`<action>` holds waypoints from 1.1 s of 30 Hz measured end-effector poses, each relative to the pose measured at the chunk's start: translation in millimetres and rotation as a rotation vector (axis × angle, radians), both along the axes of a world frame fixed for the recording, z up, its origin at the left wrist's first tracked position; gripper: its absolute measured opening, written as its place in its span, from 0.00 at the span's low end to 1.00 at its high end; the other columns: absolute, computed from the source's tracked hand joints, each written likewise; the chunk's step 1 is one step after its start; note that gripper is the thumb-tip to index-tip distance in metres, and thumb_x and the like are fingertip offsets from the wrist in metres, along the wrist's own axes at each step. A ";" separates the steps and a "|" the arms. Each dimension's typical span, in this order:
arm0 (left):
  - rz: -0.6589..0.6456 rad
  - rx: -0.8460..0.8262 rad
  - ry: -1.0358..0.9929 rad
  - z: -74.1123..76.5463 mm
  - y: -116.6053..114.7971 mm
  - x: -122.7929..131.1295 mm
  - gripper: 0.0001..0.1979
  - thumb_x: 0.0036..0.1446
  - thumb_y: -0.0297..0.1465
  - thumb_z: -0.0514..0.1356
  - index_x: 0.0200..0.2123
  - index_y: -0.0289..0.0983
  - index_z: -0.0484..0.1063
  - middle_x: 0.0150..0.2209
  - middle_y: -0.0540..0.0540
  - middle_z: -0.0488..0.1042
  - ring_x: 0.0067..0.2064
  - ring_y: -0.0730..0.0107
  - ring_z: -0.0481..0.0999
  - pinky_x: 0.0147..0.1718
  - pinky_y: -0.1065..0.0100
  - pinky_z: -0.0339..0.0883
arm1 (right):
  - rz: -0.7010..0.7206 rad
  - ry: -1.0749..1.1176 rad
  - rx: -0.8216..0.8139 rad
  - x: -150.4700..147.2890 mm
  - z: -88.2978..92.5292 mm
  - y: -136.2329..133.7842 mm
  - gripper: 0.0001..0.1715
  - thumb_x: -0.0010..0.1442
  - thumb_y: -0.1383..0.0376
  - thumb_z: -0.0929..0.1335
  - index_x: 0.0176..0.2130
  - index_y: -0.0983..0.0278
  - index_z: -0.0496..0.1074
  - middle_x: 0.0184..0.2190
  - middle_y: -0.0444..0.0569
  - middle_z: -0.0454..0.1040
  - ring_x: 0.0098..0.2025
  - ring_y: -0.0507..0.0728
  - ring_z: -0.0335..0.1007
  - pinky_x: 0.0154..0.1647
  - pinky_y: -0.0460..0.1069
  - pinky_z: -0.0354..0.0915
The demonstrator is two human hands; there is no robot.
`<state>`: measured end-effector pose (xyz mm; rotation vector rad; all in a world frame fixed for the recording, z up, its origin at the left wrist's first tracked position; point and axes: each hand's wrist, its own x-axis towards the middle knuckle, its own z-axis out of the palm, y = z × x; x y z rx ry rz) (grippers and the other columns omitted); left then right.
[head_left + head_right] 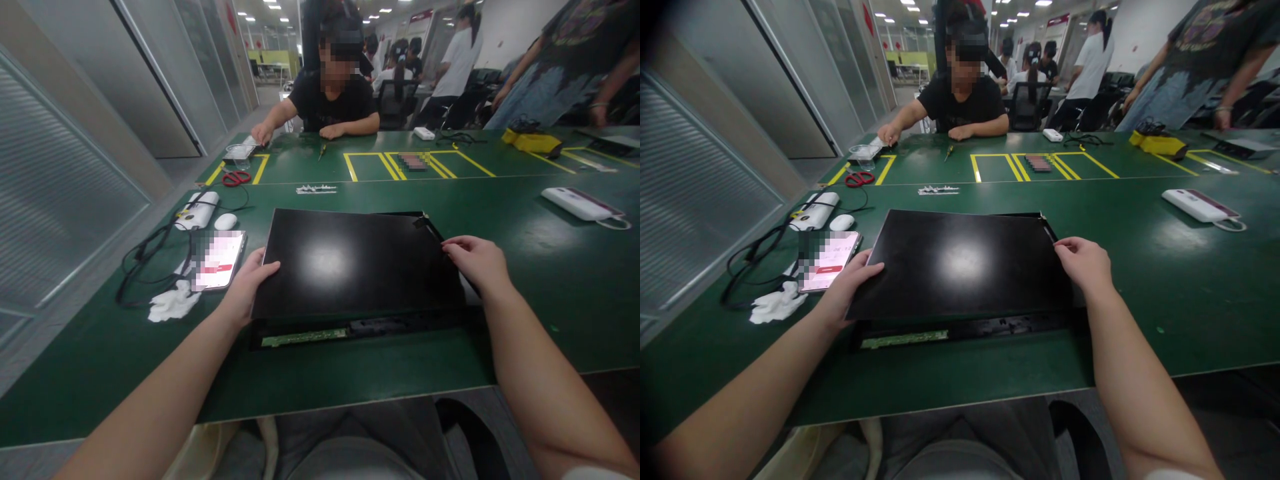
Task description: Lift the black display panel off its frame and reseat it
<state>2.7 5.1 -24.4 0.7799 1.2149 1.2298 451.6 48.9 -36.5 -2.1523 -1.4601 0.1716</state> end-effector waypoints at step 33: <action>-0.030 0.012 0.094 -2.7 -0.7 0.9 0.29 0.54 0.42 0.71 0.57 0.41 0.71 0.43 0.45 0.82 0.43 0.55 0.83 0.43 0.60 0.76 | -0.026 -0.030 -0.093 -17.2 16.5 -6.9 0.16 0.57 0.56 0.68 0.39 0.55 0.85 0.40 0.51 0.84 0.44 0.66 0.78 0.43 0.57 0.67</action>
